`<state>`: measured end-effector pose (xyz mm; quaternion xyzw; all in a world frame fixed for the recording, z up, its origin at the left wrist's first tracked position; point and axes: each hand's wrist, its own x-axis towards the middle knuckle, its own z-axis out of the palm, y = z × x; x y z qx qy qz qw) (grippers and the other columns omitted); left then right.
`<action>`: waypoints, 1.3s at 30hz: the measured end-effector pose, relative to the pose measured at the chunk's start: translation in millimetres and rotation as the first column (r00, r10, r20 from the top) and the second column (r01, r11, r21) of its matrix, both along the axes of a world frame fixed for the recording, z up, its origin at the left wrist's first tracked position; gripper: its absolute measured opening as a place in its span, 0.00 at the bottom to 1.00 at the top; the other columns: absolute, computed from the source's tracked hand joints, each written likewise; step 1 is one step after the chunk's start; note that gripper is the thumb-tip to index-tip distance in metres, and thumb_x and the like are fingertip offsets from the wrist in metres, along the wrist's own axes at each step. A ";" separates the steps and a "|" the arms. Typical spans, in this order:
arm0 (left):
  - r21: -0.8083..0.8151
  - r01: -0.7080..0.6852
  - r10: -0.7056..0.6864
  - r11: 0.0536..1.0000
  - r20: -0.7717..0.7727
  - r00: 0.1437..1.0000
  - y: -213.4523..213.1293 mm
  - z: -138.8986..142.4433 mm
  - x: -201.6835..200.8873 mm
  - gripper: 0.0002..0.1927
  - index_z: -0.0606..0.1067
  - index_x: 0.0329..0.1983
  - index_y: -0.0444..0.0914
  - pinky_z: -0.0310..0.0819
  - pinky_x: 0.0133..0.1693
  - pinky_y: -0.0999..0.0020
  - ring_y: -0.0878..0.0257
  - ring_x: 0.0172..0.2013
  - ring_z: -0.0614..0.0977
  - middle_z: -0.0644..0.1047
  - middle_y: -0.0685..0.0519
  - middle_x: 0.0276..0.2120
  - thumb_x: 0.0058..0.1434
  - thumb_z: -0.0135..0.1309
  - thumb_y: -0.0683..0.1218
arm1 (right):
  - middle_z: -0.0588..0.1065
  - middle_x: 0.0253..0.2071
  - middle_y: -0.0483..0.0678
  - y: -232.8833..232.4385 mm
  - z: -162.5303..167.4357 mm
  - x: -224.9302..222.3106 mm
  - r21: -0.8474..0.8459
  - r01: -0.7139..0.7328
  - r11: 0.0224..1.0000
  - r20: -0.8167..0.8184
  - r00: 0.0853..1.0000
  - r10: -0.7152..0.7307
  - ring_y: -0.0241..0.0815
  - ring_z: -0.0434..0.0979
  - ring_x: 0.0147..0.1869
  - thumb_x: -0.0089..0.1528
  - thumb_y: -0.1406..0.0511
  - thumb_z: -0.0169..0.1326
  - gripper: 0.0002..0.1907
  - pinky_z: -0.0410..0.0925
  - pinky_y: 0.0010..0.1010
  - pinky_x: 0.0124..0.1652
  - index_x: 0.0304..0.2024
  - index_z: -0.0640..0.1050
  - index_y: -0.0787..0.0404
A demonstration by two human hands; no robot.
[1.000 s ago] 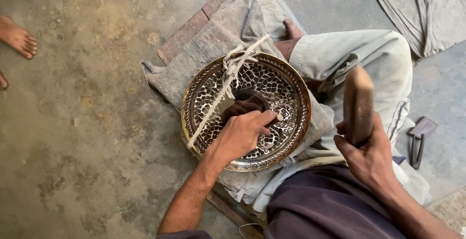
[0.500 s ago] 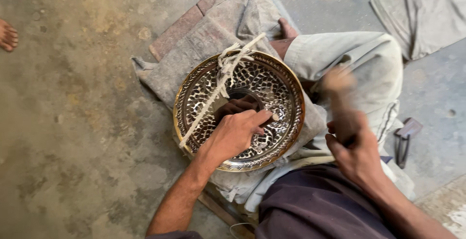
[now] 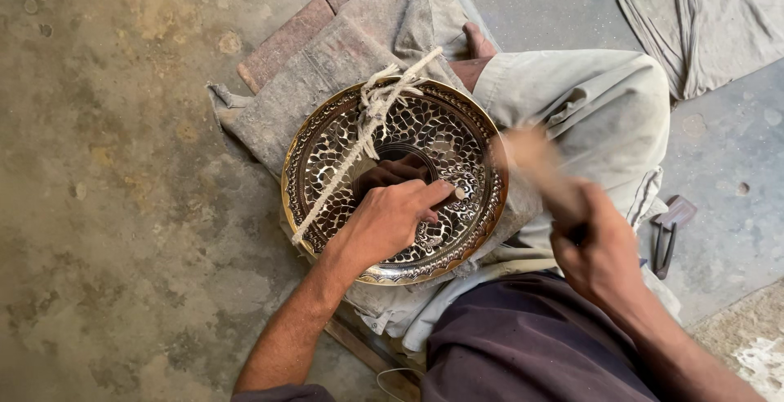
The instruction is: The person sits on the floor with an engraved brass tray resting on cloth on their lap. They hold a small punch against the tray's patterned surface with one hand and strike it repeatedly with a wooden mallet held in the other hand, repositioning the punch along the design as they work.
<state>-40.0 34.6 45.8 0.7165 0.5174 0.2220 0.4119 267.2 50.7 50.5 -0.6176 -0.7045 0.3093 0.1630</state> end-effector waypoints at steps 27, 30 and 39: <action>-0.080 -0.111 0.119 0.991 0.099 0.988 -0.4 -9.5 2.8 0.22 0.71 0.59 0.42 0.83 0.31 0.65 0.58 0.38 0.89 0.80 0.46 0.40 0.65 0.45 0.31 | 0.78 0.49 0.60 25.5 21.4 2.9 -0.186 0.053 0.981 0.114 0.993 -0.032 0.51 0.81 0.49 0.61 0.73 0.58 0.29 0.76 0.39 0.44 0.64 0.68 0.70; -0.088 -0.118 0.124 0.989 0.073 0.990 1.0 -8.2 4.1 0.21 0.70 0.59 0.42 0.83 0.31 0.65 0.58 0.39 0.89 0.81 0.47 0.41 0.66 0.44 0.32 | 0.78 0.50 0.58 29.3 27.8 -1.7 -0.084 0.042 0.996 -0.158 0.986 -0.055 0.47 0.81 0.53 0.62 0.71 0.59 0.27 0.76 0.38 0.52 0.61 0.66 0.71; -0.070 -0.101 0.104 0.992 0.034 0.994 4.3 -4.2 8.1 0.23 0.71 0.59 0.41 0.81 0.35 0.59 0.56 0.37 0.88 0.81 0.44 0.39 0.62 0.45 0.31 | 0.77 0.46 0.56 26.8 20.2 -2.7 -0.026 -0.129 0.991 -0.049 0.991 0.128 0.45 0.79 0.45 0.61 0.67 0.58 0.26 0.72 0.38 0.41 0.61 0.70 0.68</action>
